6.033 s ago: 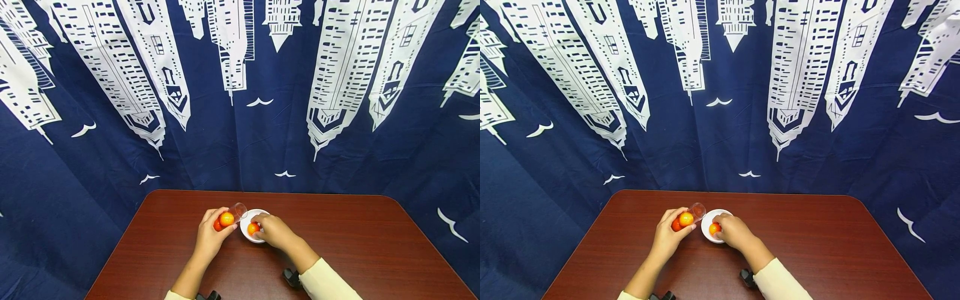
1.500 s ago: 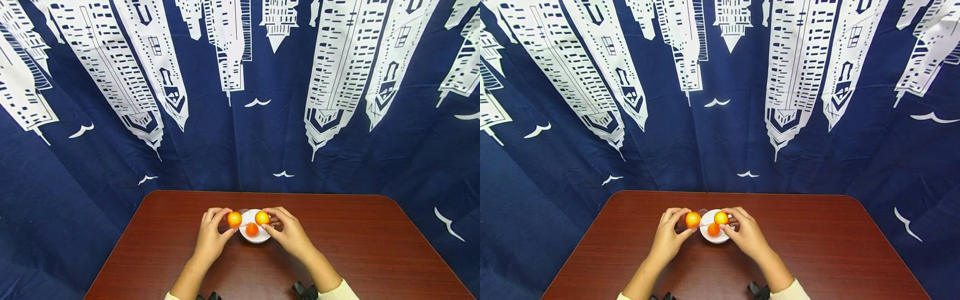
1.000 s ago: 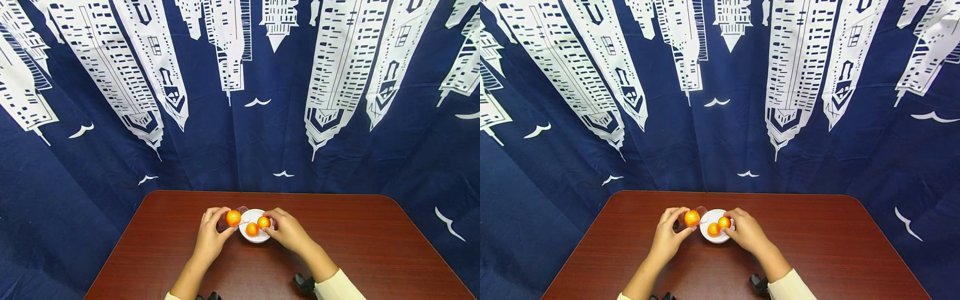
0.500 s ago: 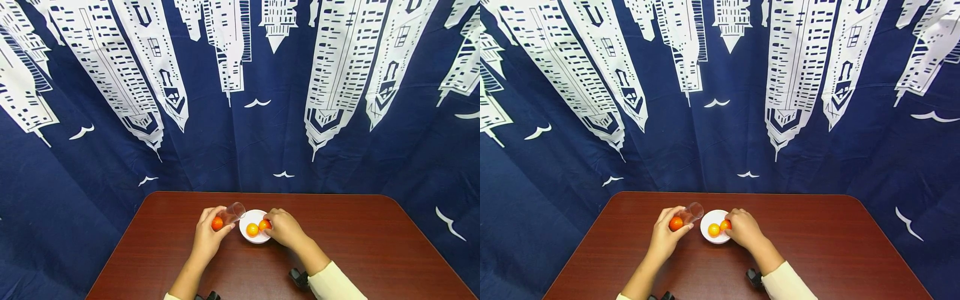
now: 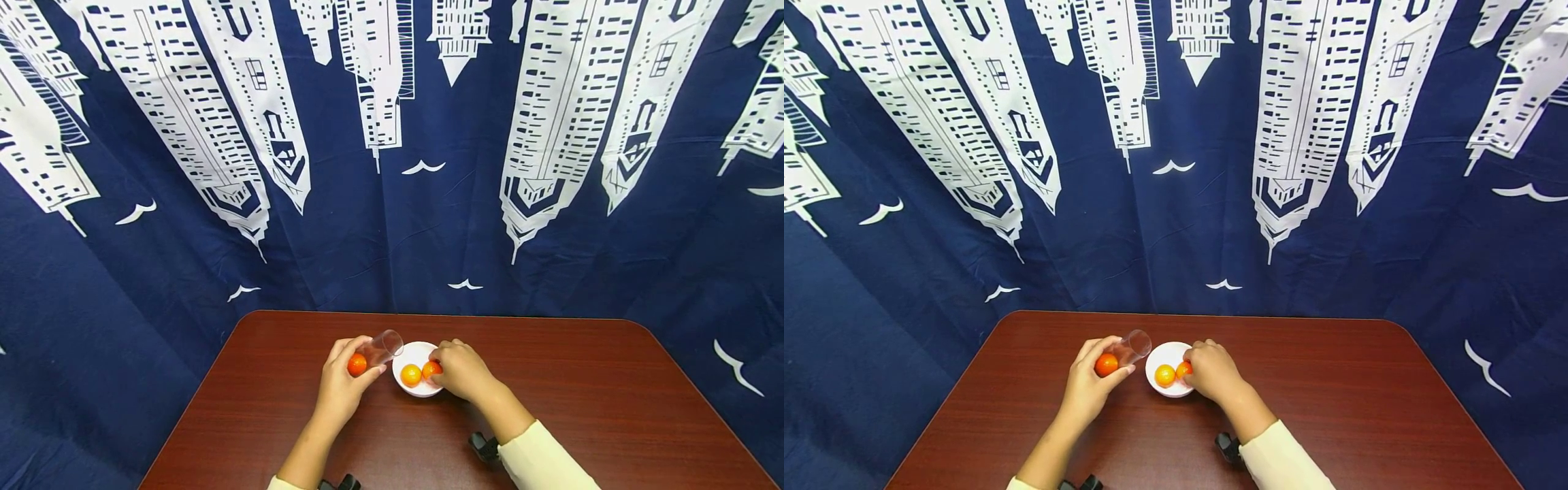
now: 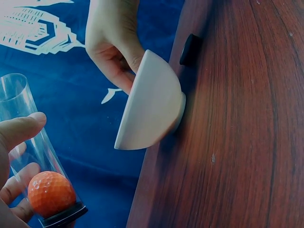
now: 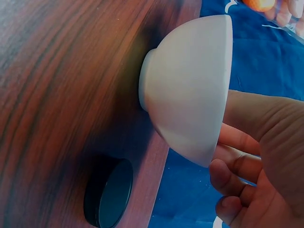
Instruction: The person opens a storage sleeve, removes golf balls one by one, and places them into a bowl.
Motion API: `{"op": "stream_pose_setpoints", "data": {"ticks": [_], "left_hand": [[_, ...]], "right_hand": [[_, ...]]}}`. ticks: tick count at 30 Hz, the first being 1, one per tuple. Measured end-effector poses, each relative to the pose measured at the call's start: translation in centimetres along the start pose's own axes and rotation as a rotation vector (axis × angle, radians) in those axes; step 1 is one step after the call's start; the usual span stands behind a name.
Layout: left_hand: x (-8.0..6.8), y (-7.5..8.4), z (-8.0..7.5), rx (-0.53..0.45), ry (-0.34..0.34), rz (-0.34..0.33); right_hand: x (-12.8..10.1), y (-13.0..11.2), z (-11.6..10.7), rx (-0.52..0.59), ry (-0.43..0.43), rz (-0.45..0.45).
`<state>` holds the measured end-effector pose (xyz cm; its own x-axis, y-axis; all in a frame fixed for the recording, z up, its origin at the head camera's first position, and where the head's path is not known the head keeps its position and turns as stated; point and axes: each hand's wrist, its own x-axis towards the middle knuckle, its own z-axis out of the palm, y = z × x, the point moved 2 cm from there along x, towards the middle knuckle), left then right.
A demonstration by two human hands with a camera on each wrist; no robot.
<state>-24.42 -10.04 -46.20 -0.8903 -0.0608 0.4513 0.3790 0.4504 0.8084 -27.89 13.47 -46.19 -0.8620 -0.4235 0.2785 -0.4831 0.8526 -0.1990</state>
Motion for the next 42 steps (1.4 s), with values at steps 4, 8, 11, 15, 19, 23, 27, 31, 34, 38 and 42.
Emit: {"op": "stream_pose_setpoints", "data": {"ticks": [4, 8, 11, 15, 19, 23, 27, 31, 34, 38, 42], "left_hand": [[0.0, 0.0, 0.1, -0.002, -0.003, 0.004], [0.0, 0.1, 0.1, 0.015, 0.001, 0.012], [-0.1, 0.2, 0.1, 0.035, 0.004, 0.019], [-0.2, 0.5, 0.0, 0.066, 0.011, 0.034], [-0.2, 0.8, -0.1, 0.13, 0.031, 0.088], [-0.4, 1.1, 0.0, 0.203, 0.049, 0.161], [-0.4, 1.2, 0.1, 0.257, 0.062, 0.209], [-0.4, 1.3, 0.3, 0.296, 0.065, 0.239], [-0.4, 1.5, 0.4, 0.324, 0.068, 0.259], [-0.5, 1.7, 0.6, 0.378, 0.067, 0.295], [-0.5, 1.9, 0.8, 0.44, 0.06, 0.351]], "right_hand": [[-0.2, -0.1, -0.2, 0.006, 0.002, 0.017], [-0.3, 0.0, -0.3, 0.04, 0.018, 0.036], [-0.4, 0.1, -0.3, 0.091, 0.055, 0.046], [-0.7, 0.4, -0.5, 0.166, 0.143, 0.042], [-1.2, 0.5, -0.7, 0.24, 0.225, 0.027], [-1.7, 0.7, -0.8, 0.299, 0.275, 0.025], [-2.3, 0.9, -0.6, 0.39, 0.31, 0.032], [-2.9, 0.9, -0.6, 0.498, 0.35, 0.041], [-3.3, 0.7, -0.6, 0.564, 0.375, 0.046], [-3.7, 0.4, -0.6, 0.651, 0.388, 0.035], [-4.0, -0.1, -0.8, 0.709, 0.381, 0.019]]}}
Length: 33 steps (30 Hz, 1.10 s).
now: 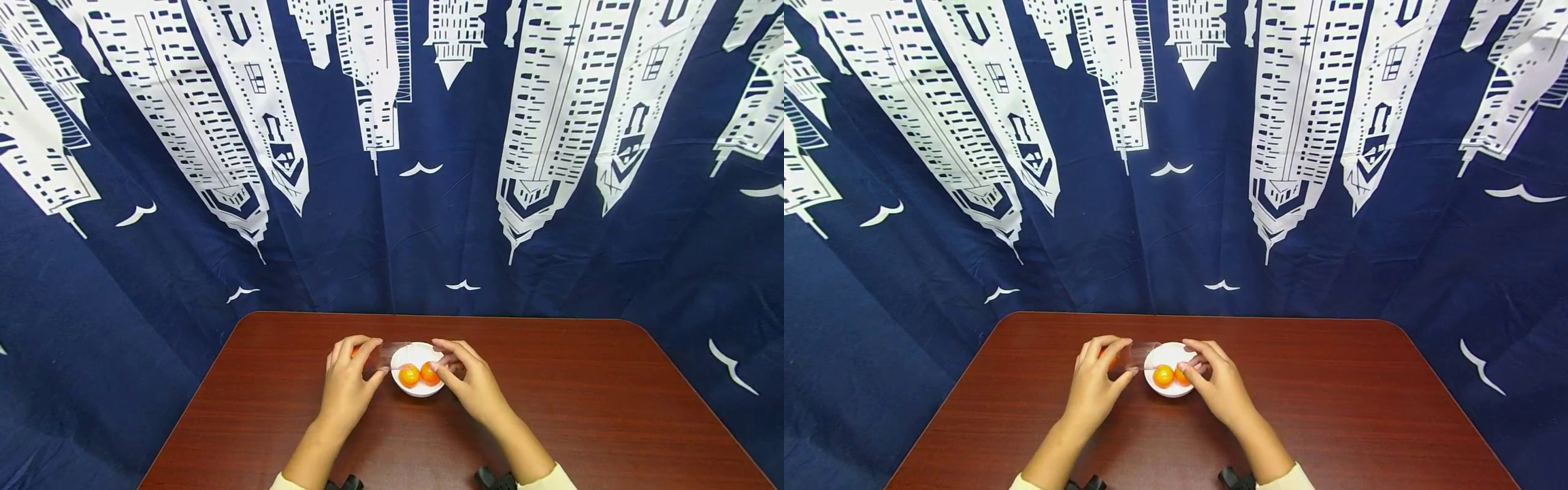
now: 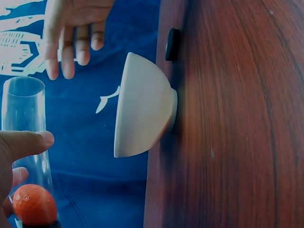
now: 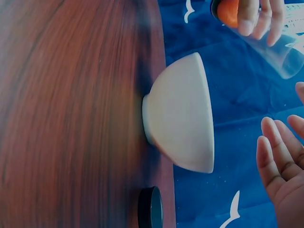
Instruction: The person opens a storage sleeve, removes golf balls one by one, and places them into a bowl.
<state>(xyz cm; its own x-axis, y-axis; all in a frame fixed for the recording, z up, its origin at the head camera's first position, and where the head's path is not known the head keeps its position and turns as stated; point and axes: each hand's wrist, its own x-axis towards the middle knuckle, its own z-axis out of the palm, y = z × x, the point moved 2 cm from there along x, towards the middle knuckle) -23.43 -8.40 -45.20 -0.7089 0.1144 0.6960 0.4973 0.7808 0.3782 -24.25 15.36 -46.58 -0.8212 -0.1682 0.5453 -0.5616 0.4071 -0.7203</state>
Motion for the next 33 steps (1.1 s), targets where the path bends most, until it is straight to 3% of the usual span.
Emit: {"op": "stream_pose_setpoints", "data": {"ticks": [15, 24, 33], "left_hand": [[0.5, 0.3, -0.1, 0.146, 0.065, 0.191], [0.5, 0.6, -0.1, 0.162, 0.059, 0.22], [0.5, 0.6, 0.0, 0.157, 0.043, 0.205]], "right_hand": [[-0.7, -0.7, 0.7, 0.058, -0.048, 0.013], [-1.0, -0.9, 1.3, 0.132, -0.086, 0.027], [-1.1, -0.7, 1.6, 0.193, -0.085, 0.014]]}}
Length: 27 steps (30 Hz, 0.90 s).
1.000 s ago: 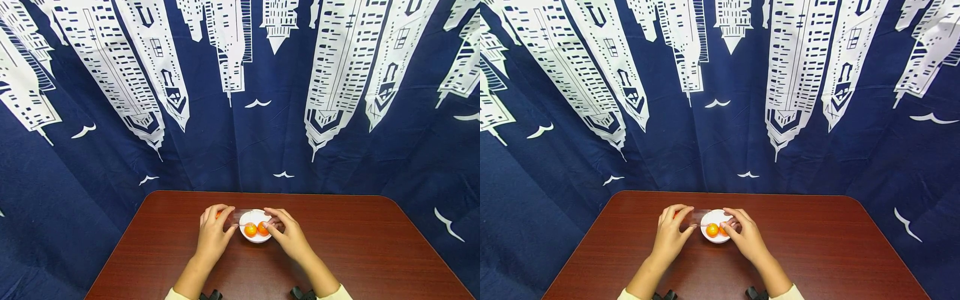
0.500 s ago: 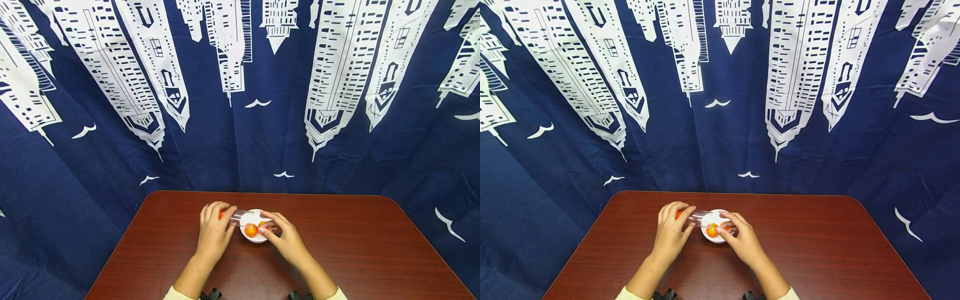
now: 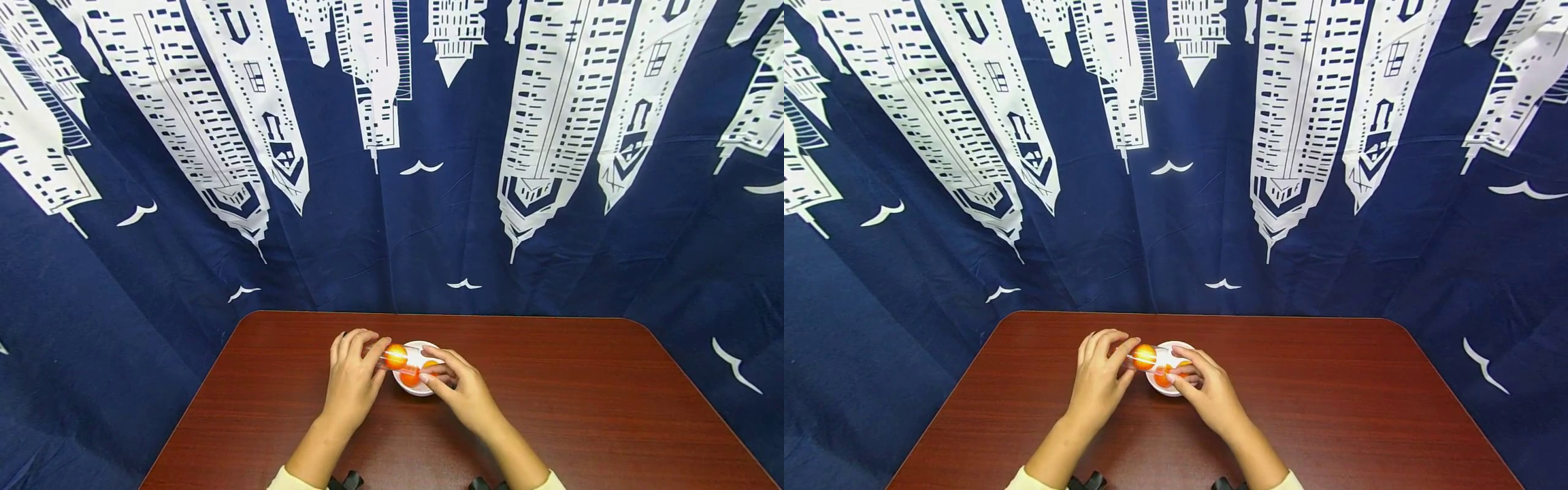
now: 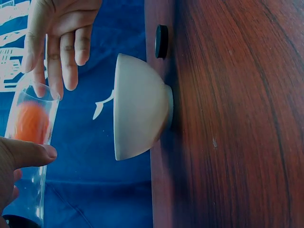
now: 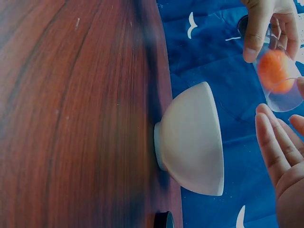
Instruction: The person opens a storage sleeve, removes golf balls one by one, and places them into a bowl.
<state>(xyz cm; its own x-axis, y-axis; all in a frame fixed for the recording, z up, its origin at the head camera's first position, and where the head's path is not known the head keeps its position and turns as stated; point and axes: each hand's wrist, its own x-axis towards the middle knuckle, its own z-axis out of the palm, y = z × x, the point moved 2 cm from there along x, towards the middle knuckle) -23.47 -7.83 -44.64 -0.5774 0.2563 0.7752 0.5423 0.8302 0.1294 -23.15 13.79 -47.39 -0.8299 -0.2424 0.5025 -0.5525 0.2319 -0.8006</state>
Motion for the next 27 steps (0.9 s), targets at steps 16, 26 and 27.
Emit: {"op": "stream_pose_setpoints", "data": {"ticks": [16, 26, 27], "left_hand": [[-0.09, -0.08, 0.21, -0.018, -0.016, -0.022], [-0.42, -0.6, 0.31, -0.065, -0.006, -0.111], [-0.46, -0.7, 0.33, -0.077, -0.004, -0.128]], "right_hand": [[0.35, -0.5, 0.05, 0.065, 0.004, 0.008], [0.69, -1.02, -0.58, -0.018, 0.03, -0.013], [0.72, -1.0, -0.68, -0.035, 0.036, -0.013]]}}
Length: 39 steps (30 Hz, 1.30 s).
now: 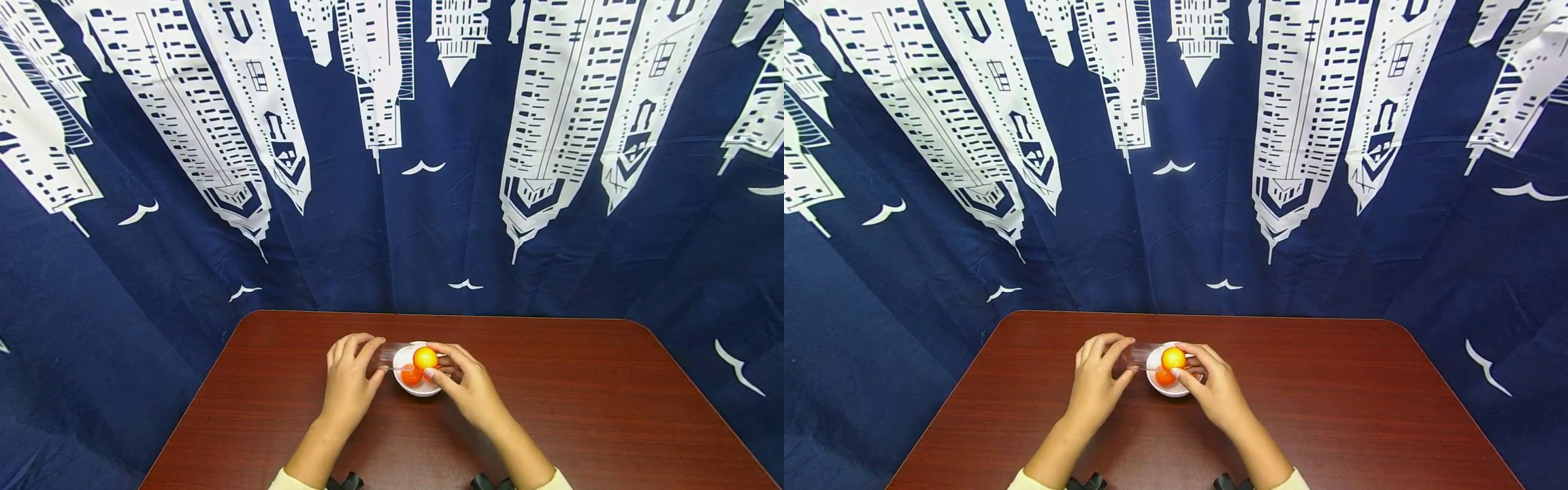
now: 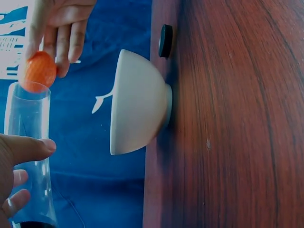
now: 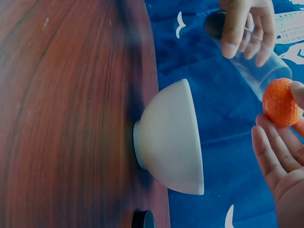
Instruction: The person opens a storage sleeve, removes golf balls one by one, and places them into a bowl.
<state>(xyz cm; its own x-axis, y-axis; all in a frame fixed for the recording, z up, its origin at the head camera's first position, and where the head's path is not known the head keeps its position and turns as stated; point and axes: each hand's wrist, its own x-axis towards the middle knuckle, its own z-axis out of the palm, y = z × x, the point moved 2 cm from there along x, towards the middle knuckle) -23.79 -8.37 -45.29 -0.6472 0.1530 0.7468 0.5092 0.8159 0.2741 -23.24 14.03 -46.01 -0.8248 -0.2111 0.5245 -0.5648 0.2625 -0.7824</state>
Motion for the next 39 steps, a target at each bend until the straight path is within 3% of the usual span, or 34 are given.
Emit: {"op": "stream_pose_setpoints", "data": {"ticks": [9, 18, 31, 39], "left_hand": [[-0.3, -1.1, 0.2, -0.154, -0.054, -0.232], [-0.7, -1.6, 0.6, -0.228, -0.059, -0.318], [-1.4, -2.6, 1.3, -0.319, -0.213, -0.533], [-1.7, -3.3, 1.9, -0.393, -0.245, -0.567]], "right_hand": [[0.4, 0.5, -0.6, -0.199, -0.012, -0.002], [0.7, 1.0, -0.3, -0.366, -0.133, -0.023], [0.8, 1.2, 0.5, -0.641, -0.225, -0.047], [0.9, 1.6, 0.8, -0.686, -0.285, -0.05]]}}
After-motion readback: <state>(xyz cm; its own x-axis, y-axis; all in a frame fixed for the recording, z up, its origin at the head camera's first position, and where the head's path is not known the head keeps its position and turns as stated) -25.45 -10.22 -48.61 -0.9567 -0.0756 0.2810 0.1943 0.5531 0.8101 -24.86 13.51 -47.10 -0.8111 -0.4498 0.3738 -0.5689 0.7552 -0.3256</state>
